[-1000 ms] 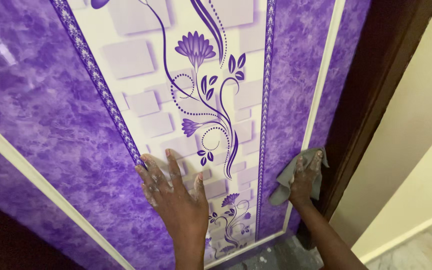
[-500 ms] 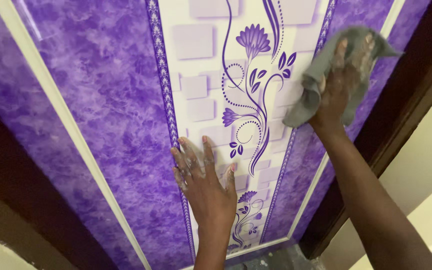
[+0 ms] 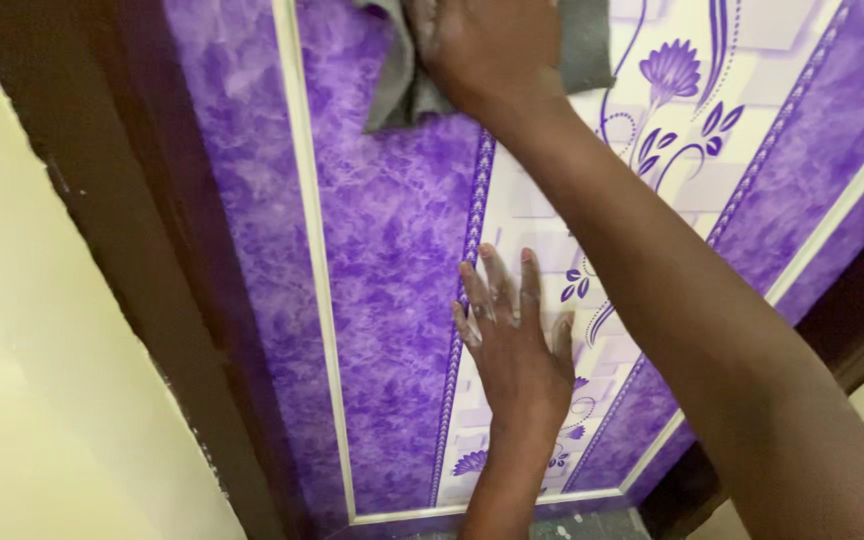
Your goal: The person wipes a purple and white floral-patterned door using a cloth, moving the cloth across the surface by hand.
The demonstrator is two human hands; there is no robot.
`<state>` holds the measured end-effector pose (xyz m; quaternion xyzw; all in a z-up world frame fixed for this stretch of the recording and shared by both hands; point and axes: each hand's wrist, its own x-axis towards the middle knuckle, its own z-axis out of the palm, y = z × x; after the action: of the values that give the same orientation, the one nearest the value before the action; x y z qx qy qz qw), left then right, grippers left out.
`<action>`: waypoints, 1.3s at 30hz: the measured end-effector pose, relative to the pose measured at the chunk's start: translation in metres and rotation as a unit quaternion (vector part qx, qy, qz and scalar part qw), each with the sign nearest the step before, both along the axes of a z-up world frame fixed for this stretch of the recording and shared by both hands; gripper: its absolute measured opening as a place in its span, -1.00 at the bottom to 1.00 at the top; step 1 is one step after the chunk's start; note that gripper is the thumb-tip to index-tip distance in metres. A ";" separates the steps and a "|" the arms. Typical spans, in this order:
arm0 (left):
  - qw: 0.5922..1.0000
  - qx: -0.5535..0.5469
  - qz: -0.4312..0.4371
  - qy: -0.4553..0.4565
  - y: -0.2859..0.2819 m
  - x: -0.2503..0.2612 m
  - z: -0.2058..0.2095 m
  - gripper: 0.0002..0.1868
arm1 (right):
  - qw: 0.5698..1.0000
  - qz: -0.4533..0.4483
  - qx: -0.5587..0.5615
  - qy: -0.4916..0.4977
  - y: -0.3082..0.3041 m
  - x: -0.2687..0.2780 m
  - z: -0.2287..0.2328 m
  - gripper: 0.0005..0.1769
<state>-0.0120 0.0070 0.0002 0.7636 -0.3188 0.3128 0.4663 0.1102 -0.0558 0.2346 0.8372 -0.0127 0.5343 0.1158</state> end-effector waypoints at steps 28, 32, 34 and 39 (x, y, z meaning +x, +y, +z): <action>0.999 -0.034 0.002 -0.015 -0.008 0.001 0.002 -0.23 | 0.997 0.060 -0.047 0.004 -0.062 -0.074 0.012 -0.38; 0.997 -0.007 0.040 -0.062 -0.005 0.020 -0.002 -0.28 | 0.996 0.041 0.072 -0.028 -0.132 -0.102 0.007 -0.47; 0.997 -0.007 0.046 -0.062 -0.007 0.024 -0.005 -0.30 | 0.995 0.007 0.014 -0.097 -0.174 -0.113 -0.010 -0.47; 0.995 -0.001 0.060 -0.080 -0.011 0.028 -0.011 -0.33 | 0.985 -0.051 0.022 -0.160 -0.265 -0.142 -0.061 -0.38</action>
<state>0.0164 -0.0041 -0.0112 0.7531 -0.3084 0.4008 0.4207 -0.0320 -0.3210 0.1738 0.7414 -0.0859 0.6545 0.1210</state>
